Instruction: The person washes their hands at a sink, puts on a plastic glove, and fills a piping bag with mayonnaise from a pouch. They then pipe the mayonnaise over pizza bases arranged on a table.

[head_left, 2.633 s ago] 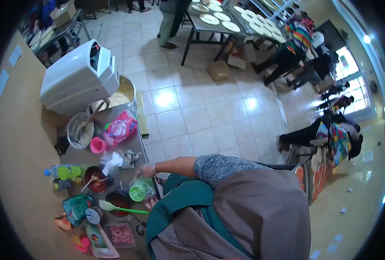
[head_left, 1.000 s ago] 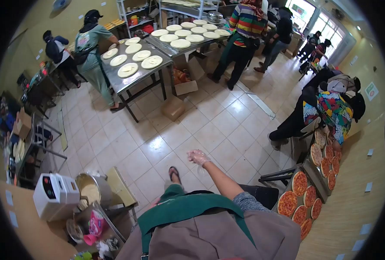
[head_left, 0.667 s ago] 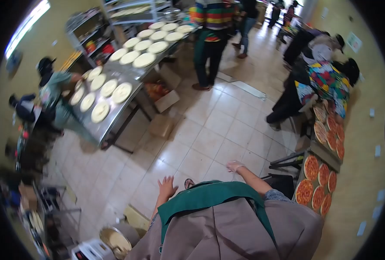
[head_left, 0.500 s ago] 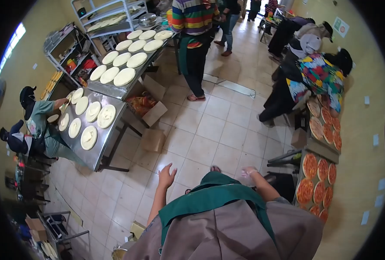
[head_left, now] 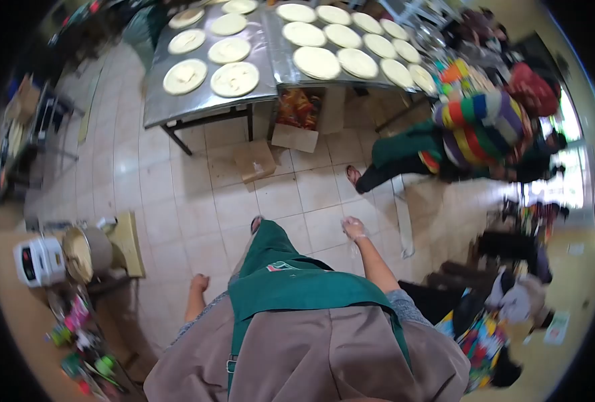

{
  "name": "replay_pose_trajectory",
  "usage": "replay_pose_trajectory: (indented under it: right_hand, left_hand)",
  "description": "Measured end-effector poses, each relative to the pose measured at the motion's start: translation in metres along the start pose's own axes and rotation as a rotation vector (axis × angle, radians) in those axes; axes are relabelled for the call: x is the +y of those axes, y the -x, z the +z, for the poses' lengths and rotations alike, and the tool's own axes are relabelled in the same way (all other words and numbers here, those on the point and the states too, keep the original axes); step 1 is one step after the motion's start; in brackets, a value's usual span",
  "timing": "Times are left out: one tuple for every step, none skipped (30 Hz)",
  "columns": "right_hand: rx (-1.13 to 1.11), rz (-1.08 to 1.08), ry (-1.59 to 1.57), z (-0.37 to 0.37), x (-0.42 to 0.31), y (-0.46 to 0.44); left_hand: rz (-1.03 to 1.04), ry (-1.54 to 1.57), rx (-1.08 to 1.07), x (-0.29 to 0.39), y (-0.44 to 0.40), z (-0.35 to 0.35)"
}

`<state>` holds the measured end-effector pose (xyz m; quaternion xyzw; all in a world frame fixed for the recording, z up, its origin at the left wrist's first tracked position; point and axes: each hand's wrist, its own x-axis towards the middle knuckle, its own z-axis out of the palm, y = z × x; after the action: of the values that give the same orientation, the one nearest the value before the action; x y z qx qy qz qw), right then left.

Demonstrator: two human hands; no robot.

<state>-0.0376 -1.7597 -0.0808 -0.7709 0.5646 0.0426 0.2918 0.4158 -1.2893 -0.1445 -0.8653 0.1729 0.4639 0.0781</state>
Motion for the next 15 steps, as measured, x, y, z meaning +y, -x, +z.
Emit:
replay_pose_trajectory:
  right_hand:
    - [-0.043,0.014,0.016,-0.014,-0.008,-0.034]
    - [-0.087,0.026,0.040,-0.027,-0.018,-0.067]
    - [-0.131,0.038,0.069,-0.037,-0.028,-0.096]
    - [-0.193,0.026,0.172,-0.048,-0.043,-0.117]
    - [-0.246,0.017,0.272,-0.068,-0.075,-0.129]
    - [-0.289,0.003,0.371,-0.078,-0.104,-0.152]
    - [-0.297,-0.105,0.438,-0.066,-0.113,-0.187]
    - [-0.315,-0.201,0.512,-0.051,-0.102,-0.216]
    - [-0.351,-0.281,0.589,-0.045,-0.084,-0.228]
    - [-0.464,-0.300,0.589,-0.056,-0.086,-0.222]
    - [-0.560,-0.335,0.580,-0.076,-0.129,-0.225]
    - [-0.651,-0.382,0.565,-0.084,-0.161,-0.240]
    - [-0.681,-0.387,0.573,-0.077,-0.156,-0.263]
    - [-0.711,-0.392,0.580,-0.069,-0.145,-0.285]
    - [-0.739,-0.403,0.583,-0.058,-0.139,-0.309]
  left_hand:
    - [-0.018,0.144,0.051,-0.017,0.004,0.011]
    - [-0.078,0.213,0.112,-0.032,-0.002,0.031]
    - [-0.166,0.281,0.140,-0.027,0.015,0.032]
    - [-0.270,0.363,0.168,-0.012,0.041,0.028]
    - [-0.372,0.437,0.197,0.009,0.059,0.028]
    - [-0.452,0.420,0.149,0.020,0.048,0.047]
    - [-0.531,0.401,0.096,0.032,0.037,0.065]
    - [-0.434,0.380,0.046,0.052,0.015,0.093]
    - [-0.335,0.363,0.000,0.067,-0.013,0.127]
    - [-0.236,0.350,-0.043,0.082,-0.038,0.158]
    - [-0.246,0.438,0.014,0.146,-0.024,0.130]
    - [-0.019,0.399,0.102,0.197,-0.039,0.127]
    - [0.010,0.644,0.347,0.264,-0.022,0.099]
    - [0.030,1.044,0.216,0.324,-0.017,0.067]
    - [0.160,1.095,0.181,0.370,-0.031,0.067]
